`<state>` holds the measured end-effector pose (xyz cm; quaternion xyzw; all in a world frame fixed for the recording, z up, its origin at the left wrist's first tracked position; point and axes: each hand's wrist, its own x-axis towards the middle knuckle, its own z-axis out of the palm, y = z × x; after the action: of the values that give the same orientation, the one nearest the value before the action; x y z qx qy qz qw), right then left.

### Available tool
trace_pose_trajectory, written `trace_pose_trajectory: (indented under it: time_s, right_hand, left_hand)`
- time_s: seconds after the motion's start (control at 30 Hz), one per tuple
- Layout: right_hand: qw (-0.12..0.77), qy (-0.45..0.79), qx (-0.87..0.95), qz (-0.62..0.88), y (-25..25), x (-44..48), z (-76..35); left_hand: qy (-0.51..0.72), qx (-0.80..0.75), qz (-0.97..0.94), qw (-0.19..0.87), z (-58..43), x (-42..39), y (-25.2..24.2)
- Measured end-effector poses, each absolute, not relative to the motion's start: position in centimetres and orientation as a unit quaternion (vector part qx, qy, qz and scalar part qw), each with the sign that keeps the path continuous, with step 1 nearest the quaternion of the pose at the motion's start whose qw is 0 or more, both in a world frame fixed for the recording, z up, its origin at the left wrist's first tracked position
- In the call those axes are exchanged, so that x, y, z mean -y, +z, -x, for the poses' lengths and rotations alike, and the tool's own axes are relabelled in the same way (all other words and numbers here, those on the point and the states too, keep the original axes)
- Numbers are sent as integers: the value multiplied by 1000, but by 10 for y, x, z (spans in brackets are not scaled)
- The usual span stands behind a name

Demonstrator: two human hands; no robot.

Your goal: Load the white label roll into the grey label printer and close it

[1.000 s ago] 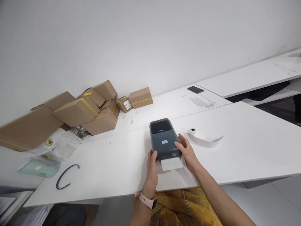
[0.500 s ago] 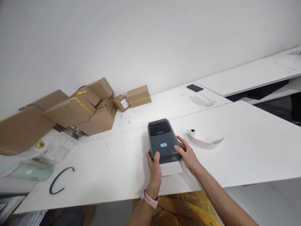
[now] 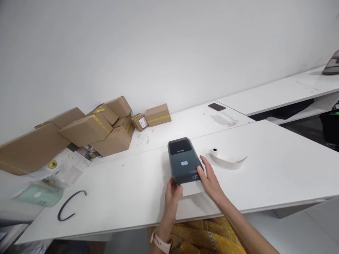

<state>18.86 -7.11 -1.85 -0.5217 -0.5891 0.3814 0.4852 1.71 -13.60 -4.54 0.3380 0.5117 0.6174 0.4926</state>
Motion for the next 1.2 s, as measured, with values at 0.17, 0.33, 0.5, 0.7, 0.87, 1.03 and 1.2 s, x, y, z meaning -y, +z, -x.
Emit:
trace_pose_trajectory:
  time_s: [0.17,0.33,0.5,0.7,0.87,1.03,1.2]
  right_hand:
    - [417,146,791,423,-10,68,-190]
    - [381,65,827,409,-15,61,-187]
    - [387,49,822,415,-20,61,-184]
    - [390,76,814,424,-11,62,-185]
    - [381,125,810,428,-3,62,-188]
    - [377,149,804,435,2,64,-189]
    - [375,150,804,436,2,64,-190]
  left_hand:
    - [656,-486,-242,525,4,157,-62]
    - [668,-431,-197,573,12,160,-59]
    - [661,-442,-219,565,8,159,-58]
    - [613,-475,-246,582,4,161,-47]
    - [472,-515,-275,660,-28,155,-25]
    - [488,-551,-257,627,-62,146,-15]
    - [507,-549,-247,617,-68,147,-15]
